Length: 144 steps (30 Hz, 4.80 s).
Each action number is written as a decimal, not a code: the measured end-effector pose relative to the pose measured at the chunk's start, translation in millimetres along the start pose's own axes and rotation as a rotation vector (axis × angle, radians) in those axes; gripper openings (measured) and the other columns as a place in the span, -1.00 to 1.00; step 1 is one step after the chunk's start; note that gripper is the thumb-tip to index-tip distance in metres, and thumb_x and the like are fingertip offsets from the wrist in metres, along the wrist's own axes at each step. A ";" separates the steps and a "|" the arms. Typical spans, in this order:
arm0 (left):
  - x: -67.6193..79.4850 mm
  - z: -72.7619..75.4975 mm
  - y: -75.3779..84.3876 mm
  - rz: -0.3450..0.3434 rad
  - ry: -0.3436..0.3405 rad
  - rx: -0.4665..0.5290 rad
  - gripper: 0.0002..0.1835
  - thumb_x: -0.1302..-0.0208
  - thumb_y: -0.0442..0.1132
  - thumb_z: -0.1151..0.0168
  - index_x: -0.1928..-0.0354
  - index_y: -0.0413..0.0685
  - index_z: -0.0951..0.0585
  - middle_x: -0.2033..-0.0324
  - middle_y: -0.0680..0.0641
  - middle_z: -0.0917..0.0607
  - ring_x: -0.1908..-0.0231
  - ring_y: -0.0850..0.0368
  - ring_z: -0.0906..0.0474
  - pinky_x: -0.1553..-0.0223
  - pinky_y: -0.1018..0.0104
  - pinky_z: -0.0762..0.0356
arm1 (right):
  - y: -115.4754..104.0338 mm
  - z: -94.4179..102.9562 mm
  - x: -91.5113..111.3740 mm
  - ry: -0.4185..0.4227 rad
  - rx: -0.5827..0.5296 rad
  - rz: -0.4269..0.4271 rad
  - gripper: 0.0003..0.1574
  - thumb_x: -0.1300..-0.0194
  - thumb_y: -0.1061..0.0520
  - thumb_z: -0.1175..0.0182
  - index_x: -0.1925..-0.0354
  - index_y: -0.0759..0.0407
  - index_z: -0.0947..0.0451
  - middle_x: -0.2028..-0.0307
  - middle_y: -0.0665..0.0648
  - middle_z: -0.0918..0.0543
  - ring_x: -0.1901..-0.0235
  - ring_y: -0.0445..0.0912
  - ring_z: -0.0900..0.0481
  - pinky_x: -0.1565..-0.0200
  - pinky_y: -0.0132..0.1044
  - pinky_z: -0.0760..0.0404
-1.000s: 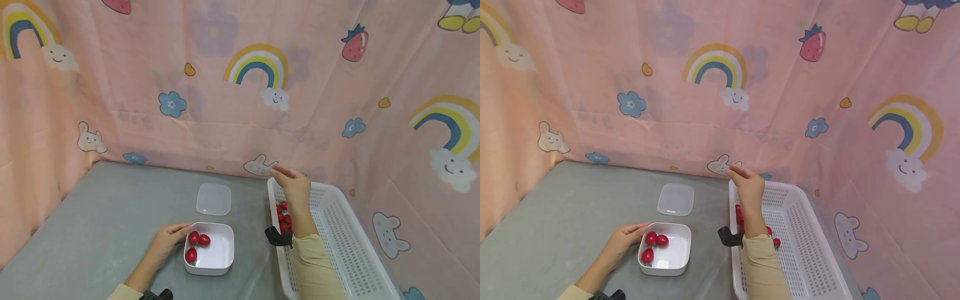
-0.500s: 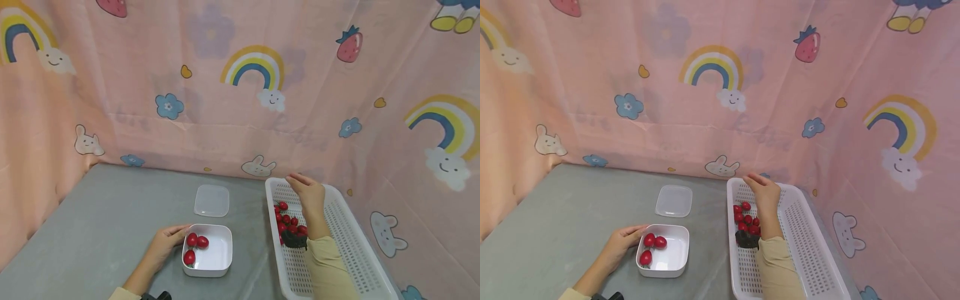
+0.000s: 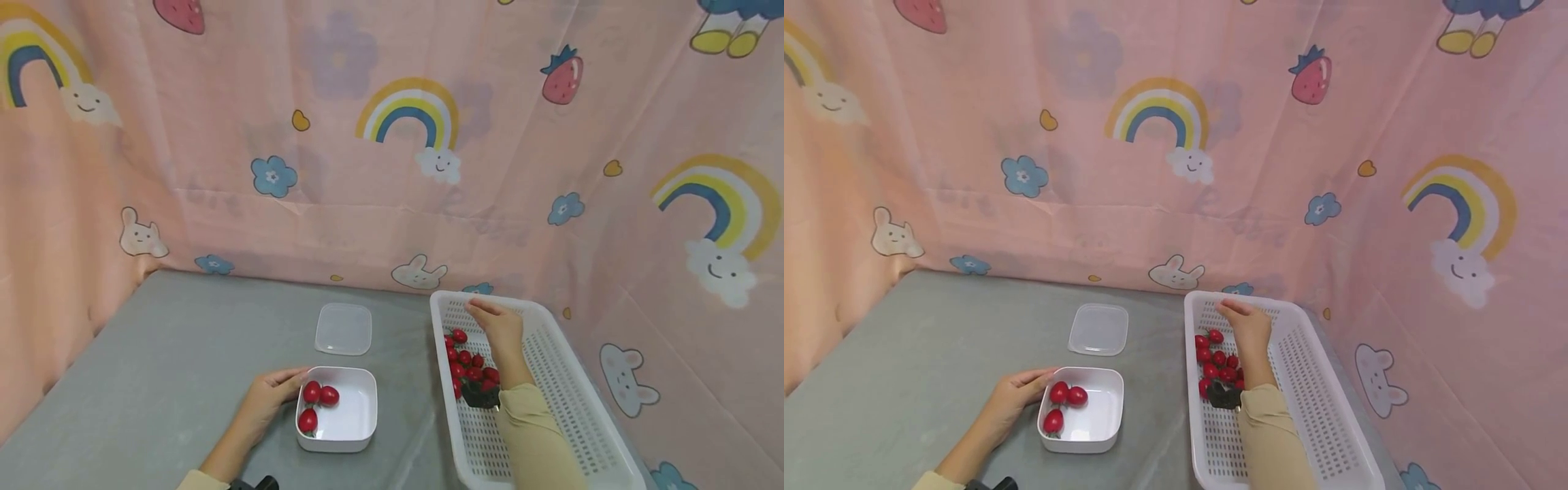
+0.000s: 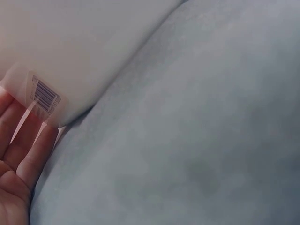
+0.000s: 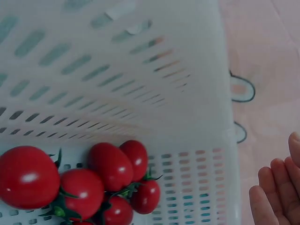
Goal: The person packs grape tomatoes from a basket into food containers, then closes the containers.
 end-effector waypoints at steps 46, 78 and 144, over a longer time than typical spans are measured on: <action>-4.0 0.4 -8.5 0.013 0.014 -0.005 -0.65 -0.30 -0.26 -0.30 -0.02 -0.39 -0.67 0.14 -0.08 -0.80 0.25 0.32 -0.71 0.13 0.43 -0.64 | 52.3 -6.8 -33.3 -0.072 0.154 0.005 -0.47 -0.31 0.12 -0.31 -0.17 0.37 -0.57 -0.20 0.36 -0.59 -0.21 0.09 -0.55 -0.32 0.00 -0.44; -1.4 2.7 -3.2 0.015 0.023 -0.012 -0.63 -0.33 -0.25 -0.28 -0.05 -0.40 -0.65 0.05 -0.20 -0.77 0.27 0.32 -0.71 0.12 0.45 -0.62 | 78.6 -18.7 -43.6 -0.122 0.330 0.015 -0.51 -0.24 0.12 -0.36 -0.08 0.35 -0.63 -0.10 0.37 -0.64 -0.17 0.22 -0.52 -0.34 0.11 -0.35; -2.8 4.7 -6.4 0.019 0.024 -0.069 -0.66 -0.30 -0.21 -0.32 -0.01 -0.32 -0.69 0.05 -0.19 -0.77 0.21 0.32 -0.71 0.10 0.45 -0.62 | -47.6 -41.9 25.4 -0.184 0.118 0.079 -0.38 -0.21 -0.16 -0.40 -0.14 0.12 -0.64 -0.20 0.19 -0.62 -0.25 -0.01 -0.46 -0.30 -0.04 -0.45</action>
Point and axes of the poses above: each hand's wrist, its own x-axis away from the middle knuckle, its own z-axis out of the back of the hand, y = z × x, the point moved 10 cm from there along -x, towards the middle knuckle
